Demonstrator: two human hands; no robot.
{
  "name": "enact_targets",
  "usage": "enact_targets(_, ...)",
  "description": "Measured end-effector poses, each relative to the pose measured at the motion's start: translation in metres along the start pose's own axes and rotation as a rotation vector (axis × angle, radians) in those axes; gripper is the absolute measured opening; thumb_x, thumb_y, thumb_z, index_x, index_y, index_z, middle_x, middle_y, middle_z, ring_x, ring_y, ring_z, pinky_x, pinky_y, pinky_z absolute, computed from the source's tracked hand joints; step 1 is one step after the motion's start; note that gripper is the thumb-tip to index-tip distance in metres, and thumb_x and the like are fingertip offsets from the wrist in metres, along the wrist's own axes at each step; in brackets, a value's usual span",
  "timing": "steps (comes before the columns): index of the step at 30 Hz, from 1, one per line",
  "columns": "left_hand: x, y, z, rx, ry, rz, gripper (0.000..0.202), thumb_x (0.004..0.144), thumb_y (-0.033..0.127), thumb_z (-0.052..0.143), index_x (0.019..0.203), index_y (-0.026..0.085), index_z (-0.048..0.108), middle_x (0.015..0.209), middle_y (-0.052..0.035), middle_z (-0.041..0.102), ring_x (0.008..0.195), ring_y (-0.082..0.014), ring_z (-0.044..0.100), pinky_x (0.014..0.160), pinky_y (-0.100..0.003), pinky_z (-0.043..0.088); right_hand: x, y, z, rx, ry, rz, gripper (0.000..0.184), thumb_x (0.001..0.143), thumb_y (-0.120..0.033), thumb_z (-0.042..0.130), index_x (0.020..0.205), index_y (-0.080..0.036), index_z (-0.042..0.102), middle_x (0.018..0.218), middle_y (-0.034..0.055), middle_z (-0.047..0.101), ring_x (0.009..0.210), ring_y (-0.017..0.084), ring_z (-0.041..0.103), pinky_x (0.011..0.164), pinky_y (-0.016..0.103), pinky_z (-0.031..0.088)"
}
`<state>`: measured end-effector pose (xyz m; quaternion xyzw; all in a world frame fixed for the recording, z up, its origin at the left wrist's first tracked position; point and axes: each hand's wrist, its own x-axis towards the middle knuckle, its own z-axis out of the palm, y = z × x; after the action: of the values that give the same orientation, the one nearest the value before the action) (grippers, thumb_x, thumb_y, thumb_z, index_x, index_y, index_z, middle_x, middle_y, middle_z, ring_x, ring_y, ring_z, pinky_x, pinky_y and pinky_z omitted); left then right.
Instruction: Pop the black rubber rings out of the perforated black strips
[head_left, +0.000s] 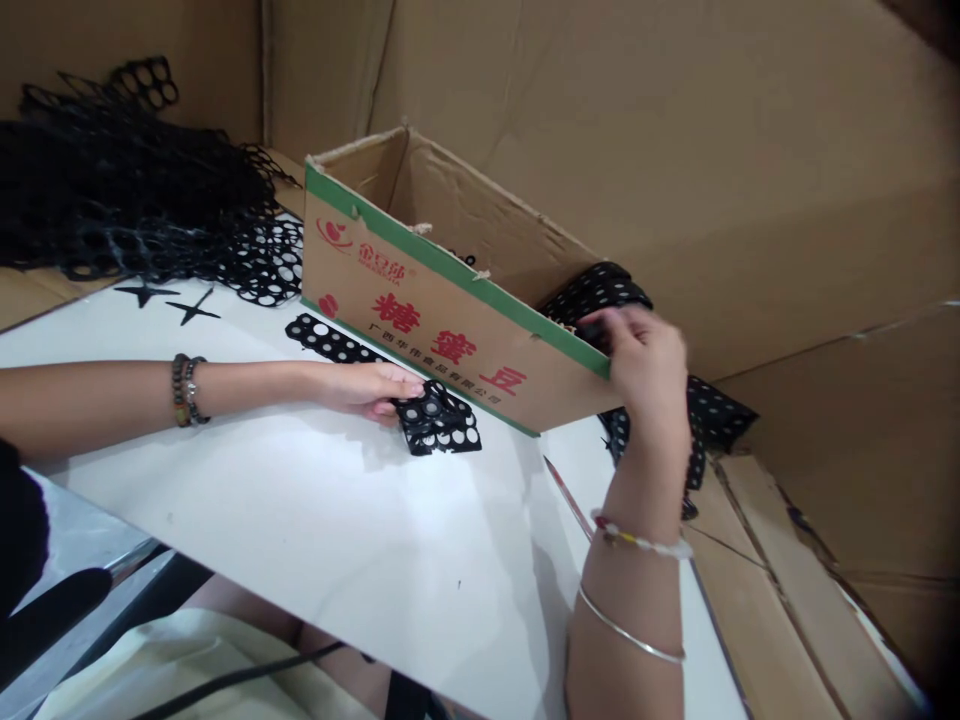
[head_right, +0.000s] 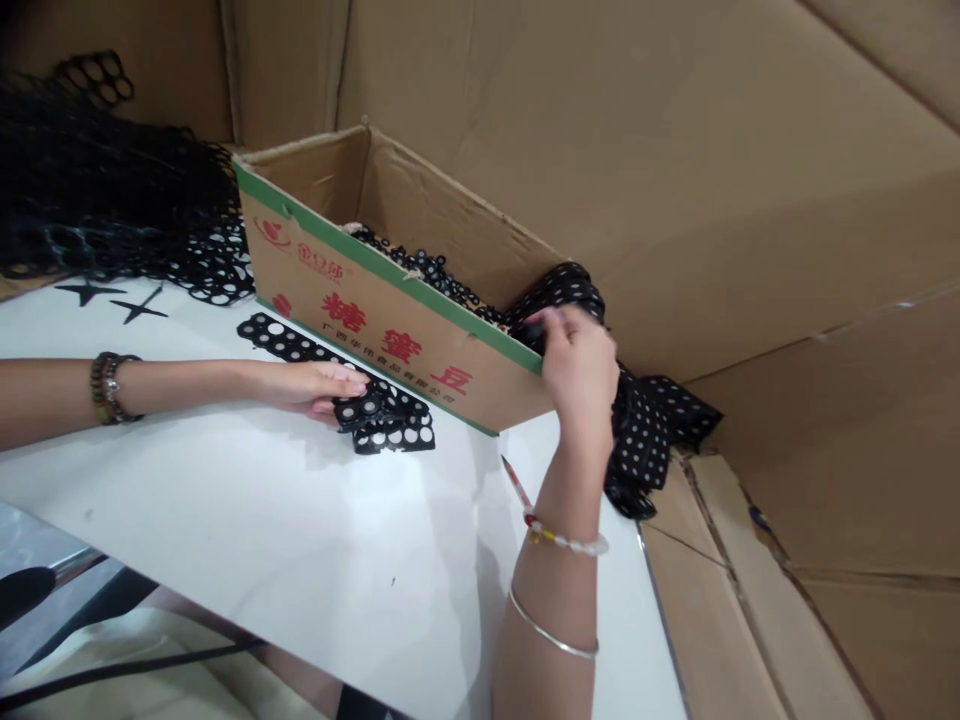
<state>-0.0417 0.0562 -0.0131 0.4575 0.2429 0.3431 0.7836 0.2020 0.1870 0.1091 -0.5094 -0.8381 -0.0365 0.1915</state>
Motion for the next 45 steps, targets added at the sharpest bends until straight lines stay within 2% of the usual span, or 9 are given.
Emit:
enact_targets(4,0.001,-0.002,-0.002,-0.006,-0.022,0.002,0.034,0.083,0.036,0.052,0.058,0.018,0.039,0.042,0.0060,0.034,0.042,-0.0080,0.033,0.049,-0.024,0.031,-0.018,-0.006,-0.008,0.241,-0.064,0.199,0.048,0.087,-0.047,0.032,0.089,-0.013,0.065,0.078,0.0124,0.064,0.066,0.016,0.054,0.059,0.027,0.035)
enact_targets(10,0.001,-0.003,-0.002,0.085,0.032,0.030,0.030,0.082,0.040,0.053,0.066,0.017,0.041,0.047,0.0064,0.041,0.041,-0.0061,0.035,0.045,-0.021,0.028,-0.032,-0.046,-0.004,-0.038,0.506,-0.067,0.036,0.090,-0.030,0.031,0.098,-0.007,0.058,0.095,0.0165,0.059,0.091,0.020,0.052,0.076,0.027,0.036)
enact_targets(14,0.001,-0.002,-0.002,0.173,0.020,0.038,0.025,0.079,0.039,0.057,0.076,0.015,0.048,0.050,0.0041,0.052,0.045,-0.0076,0.047,0.045,-0.020,0.032,-0.058,-0.103,0.003,-0.099,0.023,-0.136,0.043,0.092,-0.041,0.023,0.074,-0.017,0.054,0.062,0.0051,0.056,0.058,0.016,0.051,0.053,0.025,0.030)
enact_targets(17,0.002,-0.003,-0.003,0.187,0.021,0.038,0.026,0.078,0.037,0.059,0.089,0.014,0.052,0.058,0.0020,0.058,0.050,-0.0088,0.054,0.049,-0.020,0.037,-0.074,-0.128,0.015,-0.105,-0.523,-0.242,0.040,0.089,-0.048,0.028,0.075,-0.019,0.052,0.065,0.0047,0.059,0.056,0.016,0.052,0.050,0.025,0.026)
enact_targets(19,0.003,-0.004,-0.004,0.172,0.041,0.043,0.027,0.077,0.035,0.060,0.092,0.015,0.052,0.064,0.0011,0.061,0.051,-0.0088,0.057,0.051,-0.020,0.040,-0.077,-0.130,0.023,-0.074,-0.656,-0.234,0.039,0.089,-0.049,0.028,0.081,-0.019,0.051,0.072,0.0059,0.061,0.060,0.017,0.054,0.050,0.024,0.027)
enact_targets(25,0.002,-0.004,-0.004,0.102,0.057,0.014,0.029,0.077,0.035,0.061,0.095,0.017,0.048,0.059,0.0009,0.063,0.056,-0.0119,0.061,0.054,-0.021,0.043,-0.069,-0.110,0.027,0.077,-0.467,-0.180,0.036,0.091,-0.046,0.024,0.101,-0.019,0.046,0.098,0.0075,0.060,0.088,0.020,0.055,0.066,0.025,0.036)
enact_targets(31,0.000,-0.003,-0.004,0.166,-0.001,0.029,0.024,0.078,0.034,0.060,0.091,0.015,0.051,0.065,-0.0004,0.064,0.055,-0.0102,0.060,0.054,-0.021,0.043,-0.068,-0.103,0.034,0.111,-0.707,-0.305,0.024,0.091,-0.033,0.030,0.086,-0.018,0.048,0.081,0.0052,0.061,0.069,0.015,0.055,0.055,0.022,0.032)
enact_targets(38,0.000,0.002,0.000,0.101,0.021,0.010,0.023,0.075,0.033,0.063,0.079,0.012,0.055,0.058,-0.0004,0.062,0.053,-0.0101,0.059,0.056,-0.021,0.045,-0.064,-0.106,0.024,0.051,-0.467,-0.295,0.030,0.092,-0.026,0.027,0.073,-0.019,0.049,0.073,0.0022,0.057,0.065,0.014,0.051,0.055,0.022,0.030)
enact_targets(45,0.002,-0.001,-0.002,-0.057,0.167,0.068,0.012,0.075,0.021,0.063,0.076,0.011,0.057,0.063,0.0008,0.059,0.053,-0.0051,0.052,0.054,-0.017,0.041,-0.073,-0.121,0.028,-0.021,-0.260,-0.376,0.028,0.090,-0.023,0.033,0.111,-0.015,0.049,0.107,0.0098,0.054,0.097,0.022,0.050,0.072,0.027,0.038)
